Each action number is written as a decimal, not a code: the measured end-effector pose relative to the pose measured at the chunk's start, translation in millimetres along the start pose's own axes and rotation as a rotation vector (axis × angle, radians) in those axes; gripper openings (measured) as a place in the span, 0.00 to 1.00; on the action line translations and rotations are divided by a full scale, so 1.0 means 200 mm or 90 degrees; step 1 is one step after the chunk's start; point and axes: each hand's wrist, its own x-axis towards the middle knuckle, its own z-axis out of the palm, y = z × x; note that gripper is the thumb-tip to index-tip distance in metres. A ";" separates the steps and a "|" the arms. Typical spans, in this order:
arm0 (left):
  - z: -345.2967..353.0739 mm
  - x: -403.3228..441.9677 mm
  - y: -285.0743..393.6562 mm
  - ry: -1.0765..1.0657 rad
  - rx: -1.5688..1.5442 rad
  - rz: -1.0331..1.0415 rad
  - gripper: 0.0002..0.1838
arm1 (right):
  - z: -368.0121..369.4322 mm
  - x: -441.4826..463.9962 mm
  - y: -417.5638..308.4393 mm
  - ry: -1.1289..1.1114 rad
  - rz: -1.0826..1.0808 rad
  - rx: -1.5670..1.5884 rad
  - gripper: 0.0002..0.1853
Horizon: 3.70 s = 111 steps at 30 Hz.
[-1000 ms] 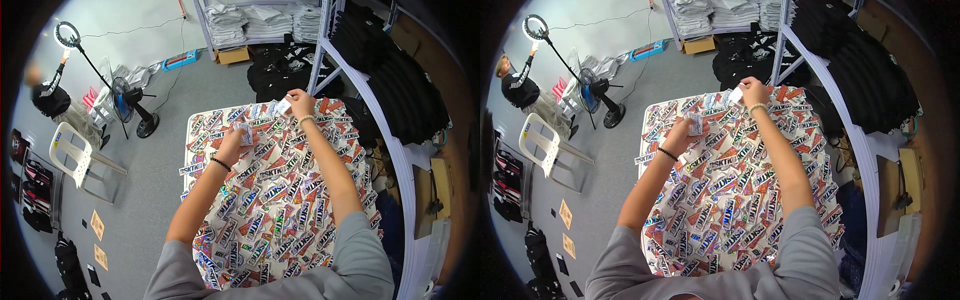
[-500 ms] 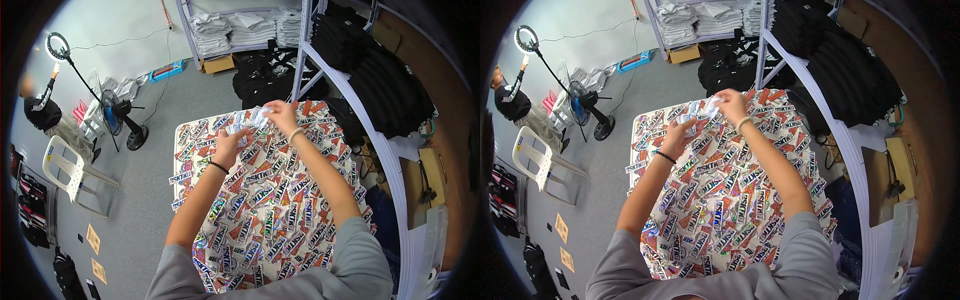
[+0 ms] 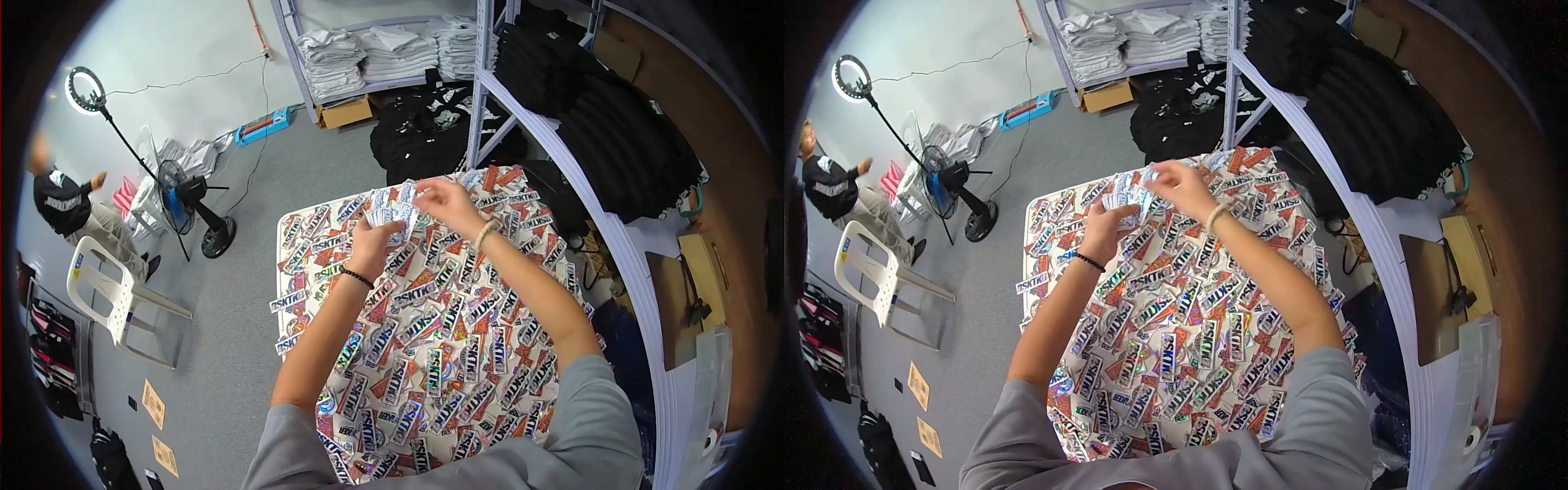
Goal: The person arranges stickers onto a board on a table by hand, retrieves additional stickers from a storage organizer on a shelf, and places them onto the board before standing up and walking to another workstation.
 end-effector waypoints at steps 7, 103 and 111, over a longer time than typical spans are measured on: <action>0.03 -0.12 0.07 -0.091 -0.059 -0.087 0.14 | -0.40 0.14 0.11 0.294 0.040 -0.234 0.11; -0.95 -3.20 -1.57 0.496 -0.301 -0.175 0.26 | -0.26 -1.75 -1.33 0.160 -0.581 -0.774 0.10; -0.83 -2.99 -1.19 0.453 0.207 0.046 0.31 | 0.90 -2.22 -0.81 -0.548 -0.583 -0.290 0.13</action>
